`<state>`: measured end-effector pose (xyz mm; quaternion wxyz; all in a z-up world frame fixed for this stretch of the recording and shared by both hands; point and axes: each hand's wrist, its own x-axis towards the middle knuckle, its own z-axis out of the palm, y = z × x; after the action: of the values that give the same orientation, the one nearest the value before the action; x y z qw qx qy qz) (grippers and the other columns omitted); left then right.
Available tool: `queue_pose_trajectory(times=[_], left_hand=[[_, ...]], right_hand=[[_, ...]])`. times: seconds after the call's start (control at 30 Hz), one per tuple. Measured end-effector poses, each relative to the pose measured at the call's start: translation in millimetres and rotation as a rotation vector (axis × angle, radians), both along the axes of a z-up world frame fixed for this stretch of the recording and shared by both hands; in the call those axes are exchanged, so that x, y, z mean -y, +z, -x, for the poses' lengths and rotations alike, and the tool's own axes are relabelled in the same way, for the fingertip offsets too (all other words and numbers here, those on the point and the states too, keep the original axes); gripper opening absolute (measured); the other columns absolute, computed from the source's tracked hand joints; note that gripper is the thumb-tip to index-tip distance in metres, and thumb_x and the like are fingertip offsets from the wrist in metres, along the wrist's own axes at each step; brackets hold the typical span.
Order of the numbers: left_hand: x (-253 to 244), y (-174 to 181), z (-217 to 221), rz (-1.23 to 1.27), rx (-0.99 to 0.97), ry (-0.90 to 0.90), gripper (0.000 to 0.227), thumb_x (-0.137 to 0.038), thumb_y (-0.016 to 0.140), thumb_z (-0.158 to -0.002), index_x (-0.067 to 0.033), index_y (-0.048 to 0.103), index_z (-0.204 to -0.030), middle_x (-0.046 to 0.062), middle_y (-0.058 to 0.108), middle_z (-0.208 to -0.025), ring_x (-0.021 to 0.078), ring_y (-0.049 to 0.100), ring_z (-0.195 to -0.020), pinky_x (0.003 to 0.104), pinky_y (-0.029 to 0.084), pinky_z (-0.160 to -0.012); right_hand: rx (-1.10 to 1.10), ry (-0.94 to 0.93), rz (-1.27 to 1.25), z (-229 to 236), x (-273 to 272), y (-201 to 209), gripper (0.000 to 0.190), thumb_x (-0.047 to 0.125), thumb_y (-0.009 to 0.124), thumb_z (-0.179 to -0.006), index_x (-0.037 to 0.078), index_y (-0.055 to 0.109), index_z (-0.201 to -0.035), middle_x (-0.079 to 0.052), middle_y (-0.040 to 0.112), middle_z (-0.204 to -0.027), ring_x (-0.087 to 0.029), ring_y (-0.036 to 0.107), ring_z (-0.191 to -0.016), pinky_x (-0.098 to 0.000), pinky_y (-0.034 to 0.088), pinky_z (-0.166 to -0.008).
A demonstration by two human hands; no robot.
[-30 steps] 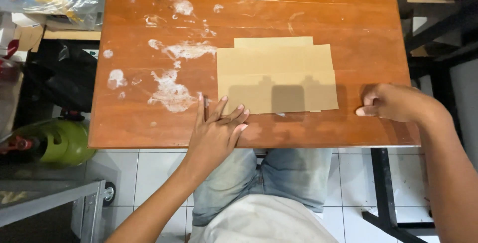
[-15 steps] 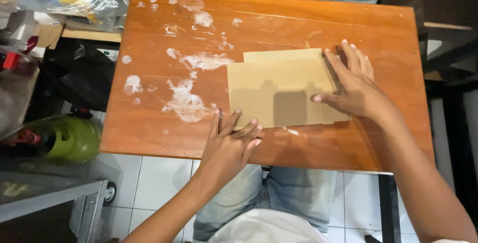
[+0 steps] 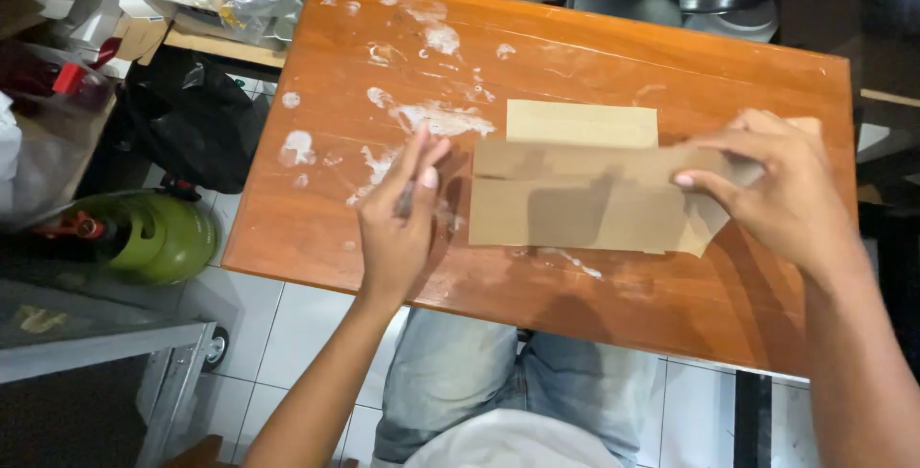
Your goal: The person folds flat cardboard pieces into small rectangular boxes by hand. They fold the sides and flaps of the cardboard, tucking them together to form the box shape, and then place the finished boxes on a nearby shelf.
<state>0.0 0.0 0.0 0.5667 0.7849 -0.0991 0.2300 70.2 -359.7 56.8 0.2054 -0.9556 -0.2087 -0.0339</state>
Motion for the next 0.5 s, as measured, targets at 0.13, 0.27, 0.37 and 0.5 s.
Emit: queue_pose_trajectory(times=[0.13, 0.27, 0.37, 0.5], left_hand=[[-3.1, 20.5, -19.4, 0.187, -0.107, -0.016, 0.038, -0.029, 0.046, -0.109, -0.0078, 0.057, -0.139, 0.016, 0.068, -0.136, 0.0243, 0.061, -0.135, 0.034, 0.048, -0.115], [17.7, -2.6, -44.7, -0.255, -0.165, -0.374, 0.036, -0.032, 0.055, -0.103, -0.0087, 0.07, -0.127, 0.012, 0.068, -0.135, 0.031, 0.056, -0.136, 0.044, 0.04, -0.114], [41.1, -44.3, -66.3, -0.897, -0.452, -0.432, 0.066, -0.057, 0.052, -0.099, -0.0359, 0.031, -0.158, 0.019, 0.014, -0.169, 0.0465, 0.003, -0.154, 0.066, 0.0, -0.119], [49.6, -62.6, -79.6, -1.013, -0.306, -0.329, 0.069, -0.057, 0.057, -0.097, -0.0333, 0.033, -0.157, 0.014, 0.017, -0.168, 0.0478, 0.01, -0.153, 0.071, 0.008, -0.118]], right_hand=[[0.118, 0.02, 0.066, 92.0, 12.0, 23.1, 0.025, 0.018, 0.082, -0.082, 0.026, 0.079, -0.105, 0.009, 0.072, -0.104, -0.015, 0.061, -0.102, -0.0404, 0.026, -0.104], [0.134, 0.112, 0.071, 162.5, 38.4, -44.8, 0.016, 0.022, 0.068, -0.09, 0.02, 0.073, -0.106, 0.004, 0.071, -0.106, -0.021, 0.065, -0.102, -0.0413, 0.04, -0.094], [0.2, 0.196, 0.016, 182.0, 6.7, -63.9, 0.028, 0.006, 0.056, -0.095, 0.012, 0.067, -0.12, -0.007, 0.066, -0.124, -0.03, 0.063, -0.116, -0.0468, 0.047, -0.097], [0.232, 0.199, 0.072, 183.2, -2.8, -85.1, 0.05, -0.013, 0.047, -0.094, 0.013, 0.061, -0.133, -0.006, 0.06, -0.146, -0.025, 0.058, -0.133, -0.0414, 0.043, -0.106]])
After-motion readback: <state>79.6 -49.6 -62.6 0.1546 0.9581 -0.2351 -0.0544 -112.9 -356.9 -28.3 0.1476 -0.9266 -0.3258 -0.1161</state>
